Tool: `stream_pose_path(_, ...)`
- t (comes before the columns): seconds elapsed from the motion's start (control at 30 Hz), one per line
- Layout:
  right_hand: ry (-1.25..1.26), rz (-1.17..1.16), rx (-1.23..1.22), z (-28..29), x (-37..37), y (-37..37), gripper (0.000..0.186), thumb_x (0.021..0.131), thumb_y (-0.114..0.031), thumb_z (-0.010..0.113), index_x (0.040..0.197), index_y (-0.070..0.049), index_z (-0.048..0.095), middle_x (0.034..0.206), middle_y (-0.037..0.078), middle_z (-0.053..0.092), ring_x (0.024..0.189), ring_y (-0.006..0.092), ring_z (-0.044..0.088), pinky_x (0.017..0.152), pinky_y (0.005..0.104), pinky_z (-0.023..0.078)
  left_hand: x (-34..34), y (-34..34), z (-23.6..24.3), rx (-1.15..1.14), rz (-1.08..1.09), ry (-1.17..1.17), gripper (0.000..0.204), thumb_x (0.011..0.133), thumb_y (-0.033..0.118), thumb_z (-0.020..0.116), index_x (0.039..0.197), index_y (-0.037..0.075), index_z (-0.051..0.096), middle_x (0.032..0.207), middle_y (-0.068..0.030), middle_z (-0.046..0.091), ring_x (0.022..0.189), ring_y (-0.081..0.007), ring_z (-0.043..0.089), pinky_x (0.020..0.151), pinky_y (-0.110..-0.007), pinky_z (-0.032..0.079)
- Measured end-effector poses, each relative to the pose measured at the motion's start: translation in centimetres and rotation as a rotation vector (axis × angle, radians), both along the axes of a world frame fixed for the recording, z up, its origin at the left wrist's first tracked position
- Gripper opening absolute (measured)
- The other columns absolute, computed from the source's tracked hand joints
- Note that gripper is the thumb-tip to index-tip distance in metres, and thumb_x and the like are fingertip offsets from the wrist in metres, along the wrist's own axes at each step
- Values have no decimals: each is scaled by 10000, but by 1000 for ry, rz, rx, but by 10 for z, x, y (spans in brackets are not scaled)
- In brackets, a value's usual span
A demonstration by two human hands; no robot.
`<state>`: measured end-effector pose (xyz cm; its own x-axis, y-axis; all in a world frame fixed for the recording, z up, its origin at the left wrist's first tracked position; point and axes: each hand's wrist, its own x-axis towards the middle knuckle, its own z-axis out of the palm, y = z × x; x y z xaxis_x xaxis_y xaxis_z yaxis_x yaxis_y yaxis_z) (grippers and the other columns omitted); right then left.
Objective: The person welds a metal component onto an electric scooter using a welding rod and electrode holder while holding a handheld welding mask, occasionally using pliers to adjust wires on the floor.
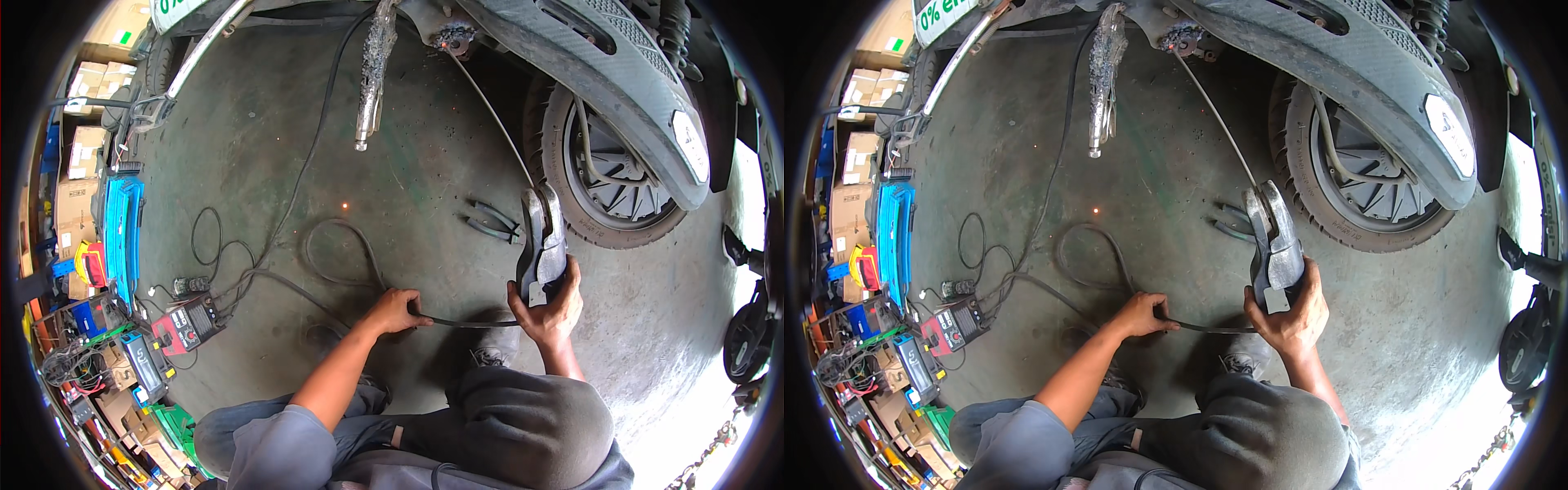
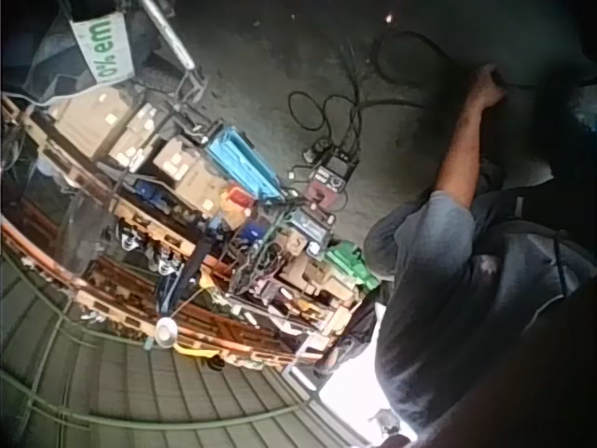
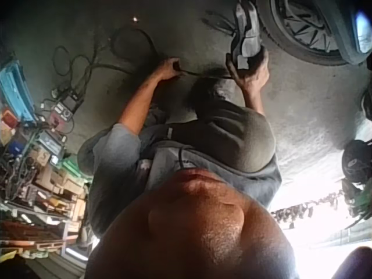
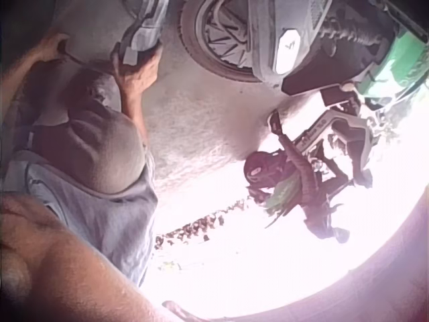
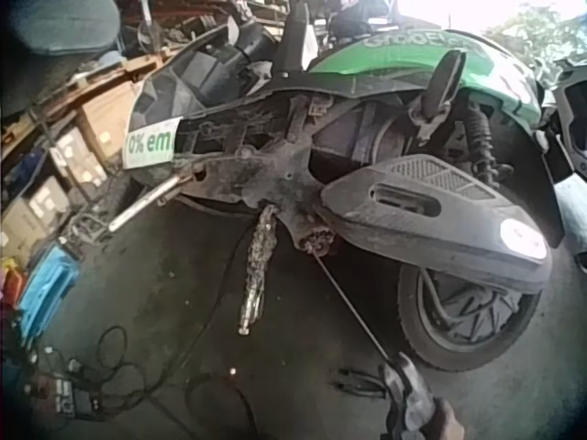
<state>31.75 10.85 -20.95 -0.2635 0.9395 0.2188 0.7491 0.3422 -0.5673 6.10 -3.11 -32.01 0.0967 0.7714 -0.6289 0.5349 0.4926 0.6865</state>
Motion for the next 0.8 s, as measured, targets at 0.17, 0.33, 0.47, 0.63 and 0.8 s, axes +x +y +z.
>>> stream_pose_path(0.17,-10,1,-4,-1,0,-1,925,632,-317,854,1328,57,373,988,231,620,816,360,675,729,404,554,0,2,2,-8,-3,-5,476,644,367,884,751,16,580,710,-123,647,663,-240,608,639,-357,465)
stream_pose_path(0.33,-29,15,24,0,-1,1,932,632,-315,855,1331,60,367,989,231,622,827,362,678,740,400,554,-1,-2,-2,-1,-1,-15,473,641,366,885,746,18,582,707,-120,646,660,-238,607,635,-356,462)
stream_pose_path(0.47,1,-9,-38,0,-1,-2,934,631,-310,854,1336,58,363,1003,230,620,833,359,679,745,399,554,-1,-1,-2,-2,-7,-13,469,640,366,885,743,21,584,709,-119,648,665,-239,611,641,-354,464)
stream_pose_path(0.63,264,63,-322,1,8,5,932,618,-285,845,1338,54,361,958,189,624,802,301,670,709,388,563,-2,-2,0,7,-31,-7,462,638,354,888,738,22,582,706,-115,646,662,-233,605,639,-352,462)
stream_pose_path(0.8,1283,-41,-1324,1,24,15,865,612,-272,829,1316,-12,399,915,152,567,568,248,597,534,355,528,-5,-2,0,-46,-21,-39,459,634,345,889,742,23,580,724,-124,652,680,-251,622,648,-365,469)
